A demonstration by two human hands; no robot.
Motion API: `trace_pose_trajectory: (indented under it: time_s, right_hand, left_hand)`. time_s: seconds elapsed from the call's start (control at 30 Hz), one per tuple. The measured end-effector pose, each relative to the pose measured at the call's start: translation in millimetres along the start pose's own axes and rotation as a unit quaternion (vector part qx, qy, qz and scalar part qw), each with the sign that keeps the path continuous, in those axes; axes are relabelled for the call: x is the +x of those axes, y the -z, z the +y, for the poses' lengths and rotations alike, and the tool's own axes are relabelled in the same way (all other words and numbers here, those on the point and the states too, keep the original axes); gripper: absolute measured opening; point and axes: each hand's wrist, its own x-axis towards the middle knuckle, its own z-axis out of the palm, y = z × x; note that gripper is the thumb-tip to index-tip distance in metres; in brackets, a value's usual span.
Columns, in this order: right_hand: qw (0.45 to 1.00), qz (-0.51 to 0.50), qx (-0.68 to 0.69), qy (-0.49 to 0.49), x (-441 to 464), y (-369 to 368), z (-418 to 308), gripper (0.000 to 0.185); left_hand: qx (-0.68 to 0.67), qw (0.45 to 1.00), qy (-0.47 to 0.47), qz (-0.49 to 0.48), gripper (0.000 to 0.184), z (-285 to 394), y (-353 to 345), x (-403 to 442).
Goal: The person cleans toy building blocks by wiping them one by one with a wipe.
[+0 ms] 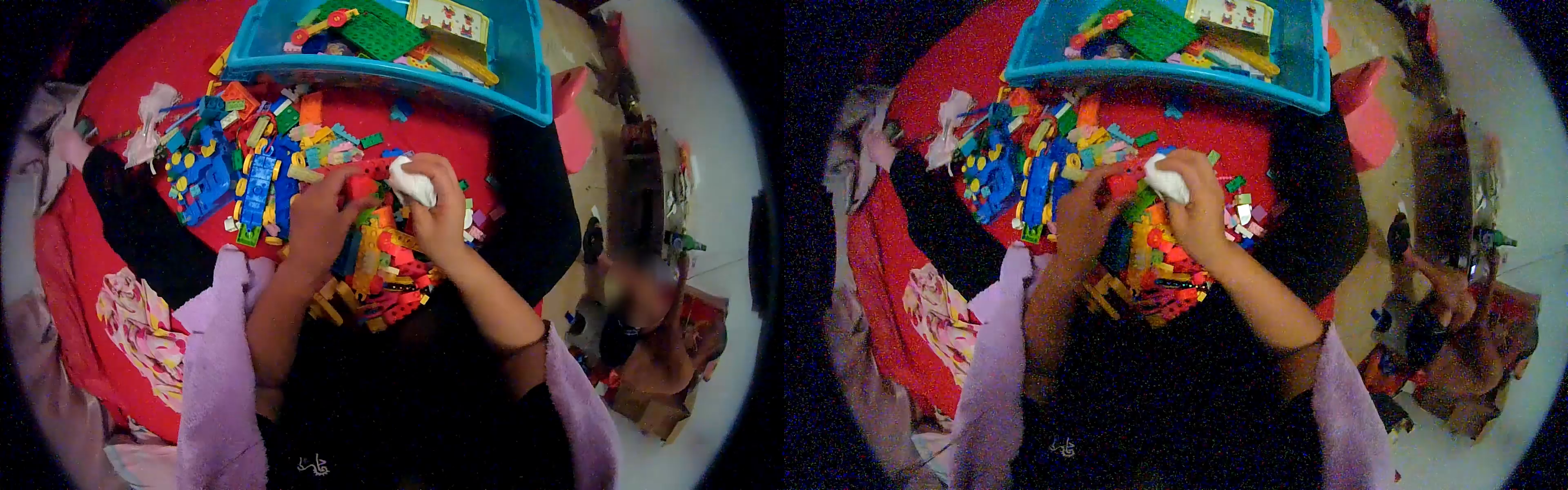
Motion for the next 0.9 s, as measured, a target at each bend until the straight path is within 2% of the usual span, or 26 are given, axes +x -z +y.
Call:
trace_pose_trajectory:
  time_s: [0.07, 0.13, 0.23, 0.33, 0.4, 0.43, 0.5, 0.63, 0.7, 0.83, 0.9]
  right_hand:
    - [0.998, 0.012, -0.023, 0.053, -4.6, 0.5, -6.5, 0.035]
    - [0.998, -0.003, -0.031, 0.059, -8.2, -0.1, -7.2, 0.035]
    - [0.997, -0.022, -0.044, 0.062, -8.7, 5.3, -6.8, 0.036]
    - [0.996, -0.024, -0.063, 0.06, -14.1, 4.4, -0.8, 0.035]
    - [0.986, -0.076, -0.077, 0.125, -22.0, 1.0, 1.2, 0.044]
    - [0.987, -0.074, -0.076, 0.124, -22.5, 0.6, 0.1, 0.044]
    - [0.995, -0.054, -0.051, 0.074, -19.6, 1.3, -5.1, 0.046]
    - [0.998, -0.03, -0.033, 0.05, -15.1, 3.2, -6.8, 0.045]
    - [0.998, 0.0, 0.014, -0.053, -12.0, 3.2, 0.6, 0.044]
    - [0.998, -0.015, -0.021, -0.049, -14.2, 3.3, -10.4, 0.044]
    - [0.999, -0.038, -0.016, 0.007, -14.9, 2.3, -15.3, 0.043]
  left_hand:
    - [-0.019, 0.999, 0.028, -0.039, 0.037, 4.0, -2.8, -4.9]
    - [-0.044, 0.994, -0.09, 0.038, 0.041, 3.3, -10.8, -7.5]
    - [-0.094, 0.992, -0.075, 0.027, 0.04, 8.7, -17.3, -6.5]
    - [-0.046, 0.993, -0.098, 0.043, 0.039, 7.3, -22.6, -6.8]
    - [-0.03, 0.997, -0.07, 0.027, 0.039, 7.1, -18.9, -6.2]
    - [-0.017, 0.999, -0.042, 0.013, 0.04, 7.7, -16.9, -6.1]
    - [-0.011, 0.999, -0.042, 0.009, 0.04, 12.2, -13.9, -5.3]
    - [-0.006, 0.998, -0.063, 0.022, 0.04, 10.9, -17.2, -3.2]
    - [-0.011, 0.997, -0.074, 0.026, 0.04, 12.7, -17.2, -4.0]
    - [-0.022, 0.993, -0.101, 0.052, 0.039, 11.0, -22.7, -5.2]
    - [-0.014, 0.993, -0.109, 0.051, 0.039, 9.3, -24.2, -6.3]
